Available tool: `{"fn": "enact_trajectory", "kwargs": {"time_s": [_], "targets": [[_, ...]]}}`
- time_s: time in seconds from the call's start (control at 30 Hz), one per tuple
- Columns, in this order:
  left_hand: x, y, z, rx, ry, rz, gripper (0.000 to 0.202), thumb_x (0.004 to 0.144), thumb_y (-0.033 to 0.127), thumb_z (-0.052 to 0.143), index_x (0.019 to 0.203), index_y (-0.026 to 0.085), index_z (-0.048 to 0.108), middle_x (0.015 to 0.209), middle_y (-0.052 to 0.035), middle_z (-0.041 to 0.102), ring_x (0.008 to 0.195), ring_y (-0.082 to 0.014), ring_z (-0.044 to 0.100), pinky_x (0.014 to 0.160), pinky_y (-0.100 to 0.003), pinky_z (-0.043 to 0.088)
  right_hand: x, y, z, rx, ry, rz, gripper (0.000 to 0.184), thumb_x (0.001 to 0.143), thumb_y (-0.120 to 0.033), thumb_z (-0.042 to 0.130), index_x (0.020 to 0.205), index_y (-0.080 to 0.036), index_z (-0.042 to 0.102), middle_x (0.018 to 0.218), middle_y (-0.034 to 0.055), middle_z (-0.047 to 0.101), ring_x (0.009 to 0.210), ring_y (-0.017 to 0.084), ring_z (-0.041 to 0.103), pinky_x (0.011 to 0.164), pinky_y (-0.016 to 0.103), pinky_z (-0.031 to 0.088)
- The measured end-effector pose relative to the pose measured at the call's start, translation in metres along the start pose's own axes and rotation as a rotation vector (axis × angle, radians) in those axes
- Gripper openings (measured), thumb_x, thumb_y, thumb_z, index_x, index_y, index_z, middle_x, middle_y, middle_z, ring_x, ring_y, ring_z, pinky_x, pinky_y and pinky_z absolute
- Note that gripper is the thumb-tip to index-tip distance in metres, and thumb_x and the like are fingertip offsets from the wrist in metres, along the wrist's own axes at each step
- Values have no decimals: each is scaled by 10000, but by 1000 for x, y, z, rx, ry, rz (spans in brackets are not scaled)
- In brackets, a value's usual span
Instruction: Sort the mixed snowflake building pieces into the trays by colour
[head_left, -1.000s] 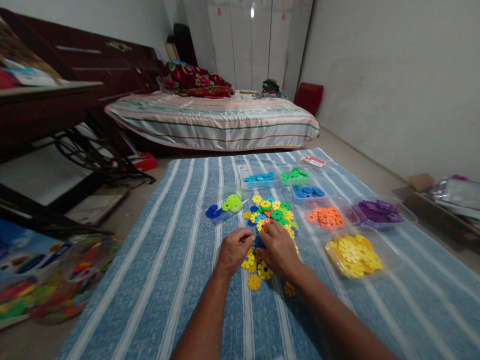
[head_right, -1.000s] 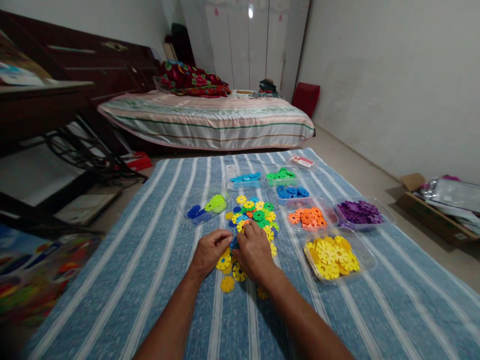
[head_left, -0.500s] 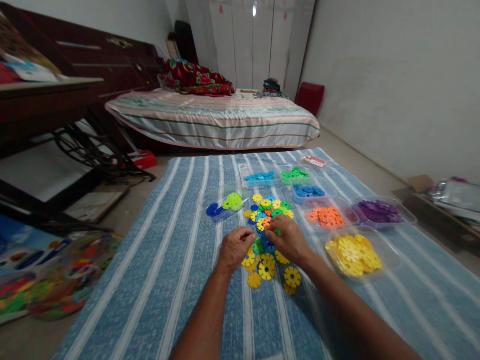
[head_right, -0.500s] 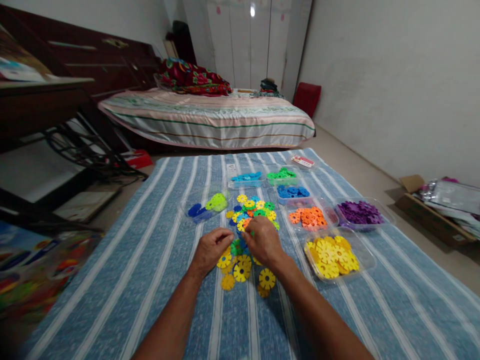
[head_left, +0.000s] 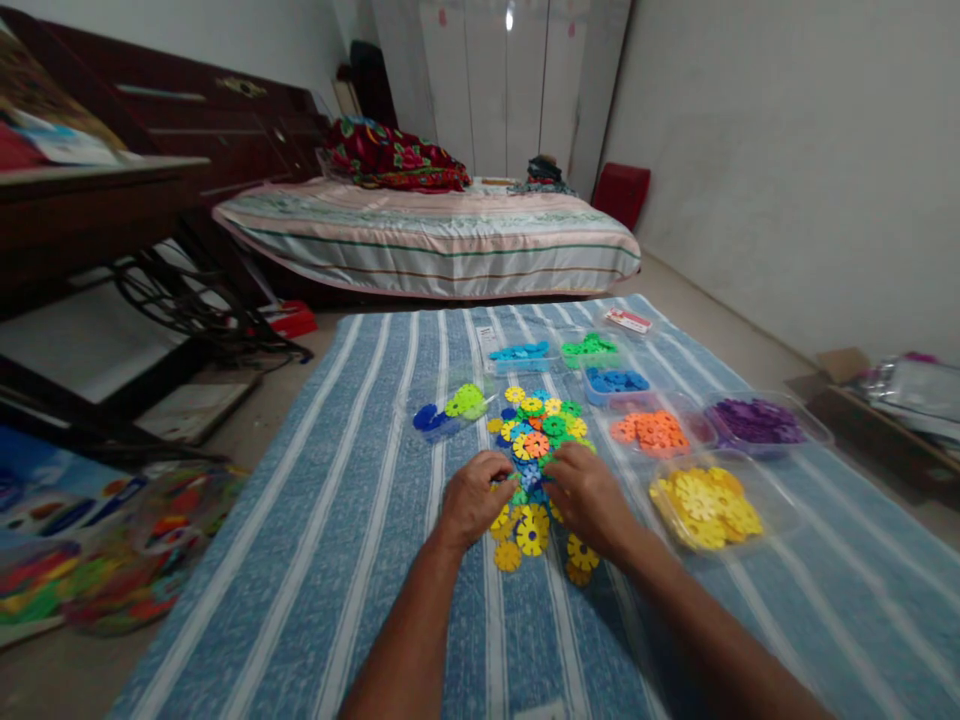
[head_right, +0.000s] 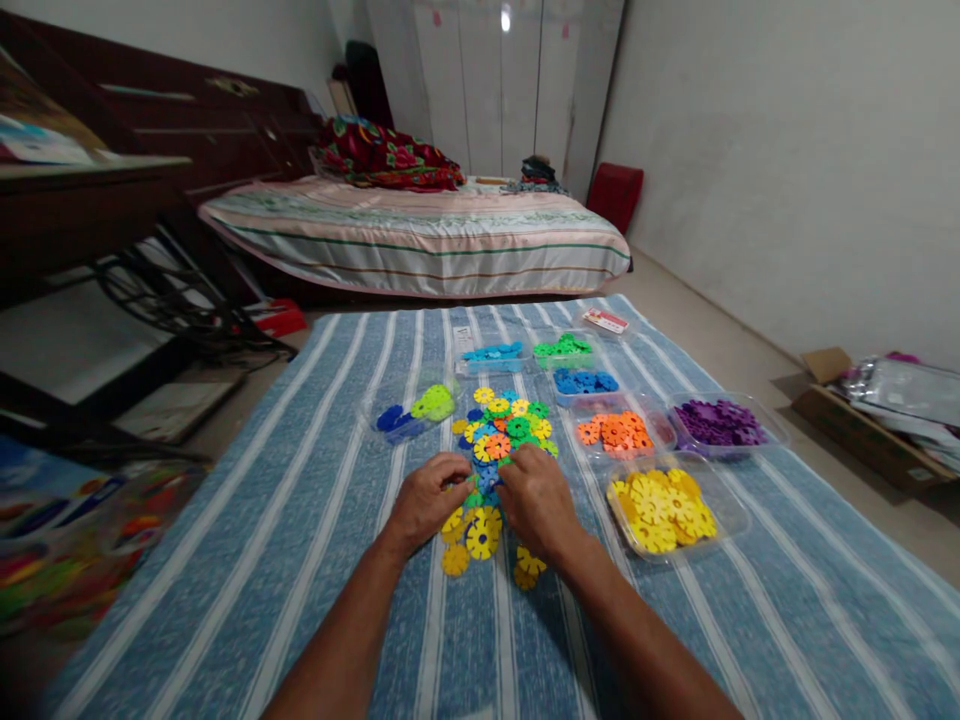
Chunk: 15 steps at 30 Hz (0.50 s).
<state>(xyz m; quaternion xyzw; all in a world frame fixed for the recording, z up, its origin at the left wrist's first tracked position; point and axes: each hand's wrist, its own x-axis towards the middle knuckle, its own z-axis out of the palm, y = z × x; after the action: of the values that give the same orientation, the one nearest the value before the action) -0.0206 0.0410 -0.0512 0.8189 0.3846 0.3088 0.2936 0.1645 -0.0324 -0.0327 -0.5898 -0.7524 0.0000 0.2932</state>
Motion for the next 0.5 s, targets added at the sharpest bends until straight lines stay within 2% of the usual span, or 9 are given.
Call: {"fn": "enact_trajectory", "kwargs": {"time_s": [0.1,0.27,0.37,0.5], "targets": [[-1,0,-1,25,-20,30,109,712,169,631,812,199,662,985,-50,666,943,-181,630,852,-305,499,-3,-11,16,-20,-70,21,133,849,-189,564,908,-181,683,1083,123,614,1146,274,479,951,415,419],[-2,0,-2,-12,-1,22,187,702,112,581,843,202,665,1024,-56,658,983,-184,625,892,-322,504,11,-18,27,-60,-186,36,233,831,-258,604,1045,-201,672,1222,143,548,1297,316,345,992,457,382],[-1,0,-2,-79,34,-13,205,712,97,526,843,196,649,1000,-52,652,917,-163,635,828,-299,532,17,-23,30,-104,-247,42,276,821,-284,614,1084,-214,660,1259,140,525,1310,326,327,987,469,374],[0,-1,-1,-111,48,-46,175,722,111,509,802,190,643,946,-46,651,840,-150,637,745,-269,540,22,-29,28,-140,-272,45,233,859,-278,556,1045,-198,672,1246,149,536,1291,329,352,979,468,370]]}}
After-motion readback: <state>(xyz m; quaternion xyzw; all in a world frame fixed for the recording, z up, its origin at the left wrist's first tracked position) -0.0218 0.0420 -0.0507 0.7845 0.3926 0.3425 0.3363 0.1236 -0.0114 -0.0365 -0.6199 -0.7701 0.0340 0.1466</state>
